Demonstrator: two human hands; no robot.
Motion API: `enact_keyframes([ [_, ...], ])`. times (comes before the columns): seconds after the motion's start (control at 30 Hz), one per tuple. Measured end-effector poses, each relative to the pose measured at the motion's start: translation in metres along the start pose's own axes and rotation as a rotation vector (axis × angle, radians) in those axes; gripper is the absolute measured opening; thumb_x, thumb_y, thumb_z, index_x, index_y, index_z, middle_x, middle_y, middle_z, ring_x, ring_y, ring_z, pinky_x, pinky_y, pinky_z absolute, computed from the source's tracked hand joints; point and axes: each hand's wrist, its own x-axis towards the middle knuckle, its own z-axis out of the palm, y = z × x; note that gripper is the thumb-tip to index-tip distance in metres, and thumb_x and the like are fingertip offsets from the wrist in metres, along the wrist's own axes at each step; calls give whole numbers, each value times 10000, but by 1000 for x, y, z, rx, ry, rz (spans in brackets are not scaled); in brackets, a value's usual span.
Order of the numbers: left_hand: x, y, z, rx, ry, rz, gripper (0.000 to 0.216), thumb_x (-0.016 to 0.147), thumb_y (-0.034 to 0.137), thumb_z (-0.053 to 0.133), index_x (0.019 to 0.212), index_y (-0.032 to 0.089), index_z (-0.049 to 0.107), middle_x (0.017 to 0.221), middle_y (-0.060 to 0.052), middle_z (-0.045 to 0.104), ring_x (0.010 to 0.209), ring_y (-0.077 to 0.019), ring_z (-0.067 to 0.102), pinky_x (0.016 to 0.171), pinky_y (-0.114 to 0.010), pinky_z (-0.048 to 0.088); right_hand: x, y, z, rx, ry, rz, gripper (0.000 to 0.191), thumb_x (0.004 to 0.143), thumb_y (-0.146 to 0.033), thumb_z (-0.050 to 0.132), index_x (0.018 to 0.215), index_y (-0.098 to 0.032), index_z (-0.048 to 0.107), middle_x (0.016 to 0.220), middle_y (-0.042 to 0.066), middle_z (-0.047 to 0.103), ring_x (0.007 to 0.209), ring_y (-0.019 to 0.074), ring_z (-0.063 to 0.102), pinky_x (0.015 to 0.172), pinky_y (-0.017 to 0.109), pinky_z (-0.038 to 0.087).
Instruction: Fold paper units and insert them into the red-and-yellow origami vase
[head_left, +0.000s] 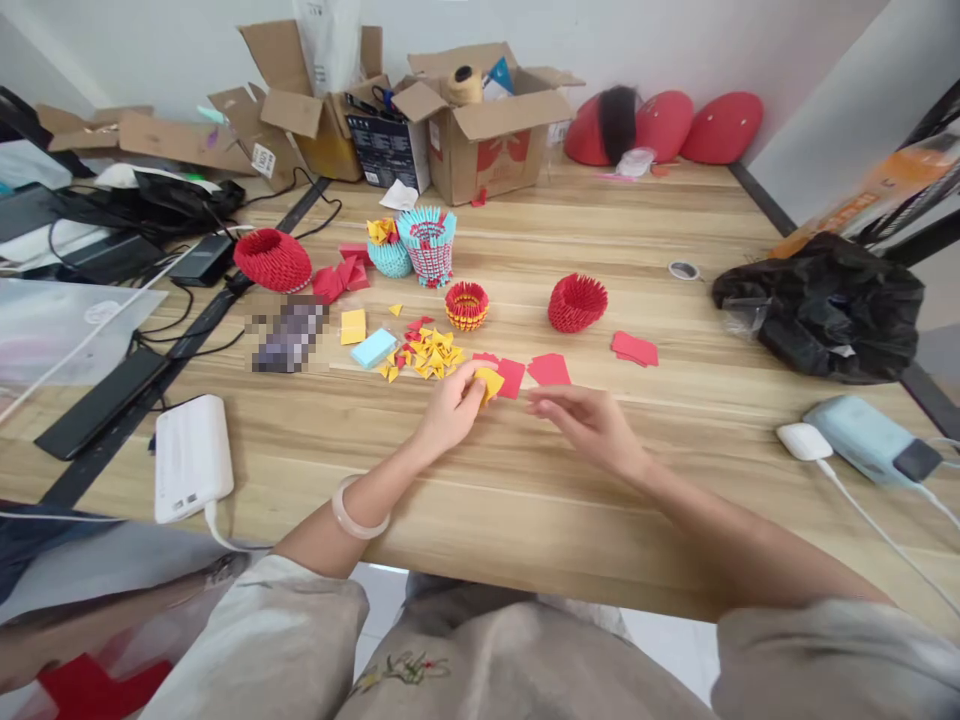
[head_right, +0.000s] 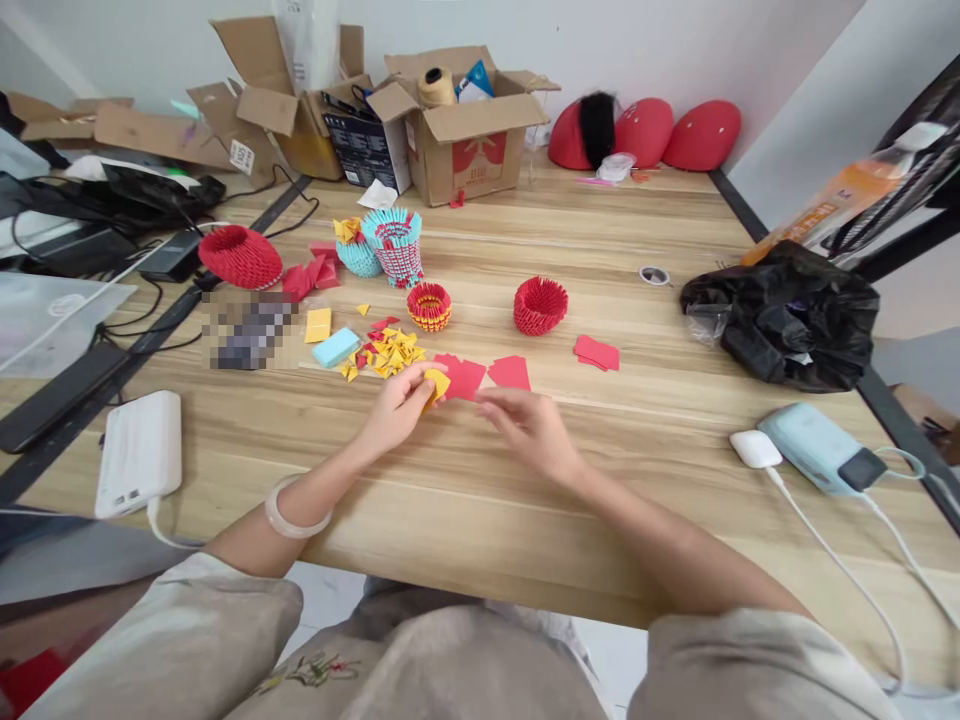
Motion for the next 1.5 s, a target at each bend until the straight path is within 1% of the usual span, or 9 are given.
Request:
enact_keyframes([
  [0.13,-5,4,0,206,19,139,223,925,235,410,1087,175,550,818,-40,654,744,-158,607,704,-276,464,31,8,41,490,42,128,337,649,-418,785,858,-181,670,799,27,725,666,137,674,682,296,569],
  [0.27,-7,1,2,153,62,142,247,903,209,483,1146,187,446,779,-18,654,702,-150,629,674,-262,476,38,20,47,671,58,135,260,608,-328,829,767,-184,683,720,-14,711,608,87,643,610,219,529],
  [0.4,-6,-2,4,210,85,200,59,884,212,545,922,179,576,864,-47,678,752,-150,642,678,-251,483,35,31,44,759,5,132,217,626,-274,828,782,-194,700,715,-17,724,612,80,646,632,212,527],
  [0.6,-3,0,3,263,51,296,181,897,211,546,824,158,702,870,-66,706,780,-145,642,718,-252,493,38,39,41,771,1,170,249,608,-244,841,812,-201,705,723,-16,723,638,81,638,629,207,522],
  [0.77,-3,2,3,243,53,254,162,838,293,650,833,158,740,903,-79,709,816,-167,655,749,-272,502,39,37,39,800,21,179,227,604,-258,842,786,-214,714,713,-24,719,655,78,641,657,209,529],
  [0.9,-2,1,3,153,43,214,150,847,255,628,800,178,748,907,-65,708,833,-163,653,755,-273,504,39,37,39,794,34,183,212,600,-269,842,776,-223,733,735,-15,736,647,91,650,677,248,545],
  [1.07,-4,-1,6,24,113,74,96,792,263,689,769,175,717,824,-42,721,771,-159,658,729,-271,511,39,38,40,796,54,211,225,570,-300,854,758,-231,752,737,-13,745,631,99,654,670,267,550],
  [1.23,-7,0,11,-138,193,-80,237,736,274,740,937,166,674,821,-42,744,765,-174,707,700,-250,547,40,37,40,766,53,189,188,578,-294,849,717,-216,749,658,-20,719,594,75,623,594,214,507],
  [1.5,-9,-4,15,-27,309,-32,215,705,320,774,867,179,755,835,-51,757,711,-175,694,679,-283,574,41,35,40,768,43,186,174,606,-319,829,701,-206,737,615,-27,696,558,68,597,563,208,490],
])
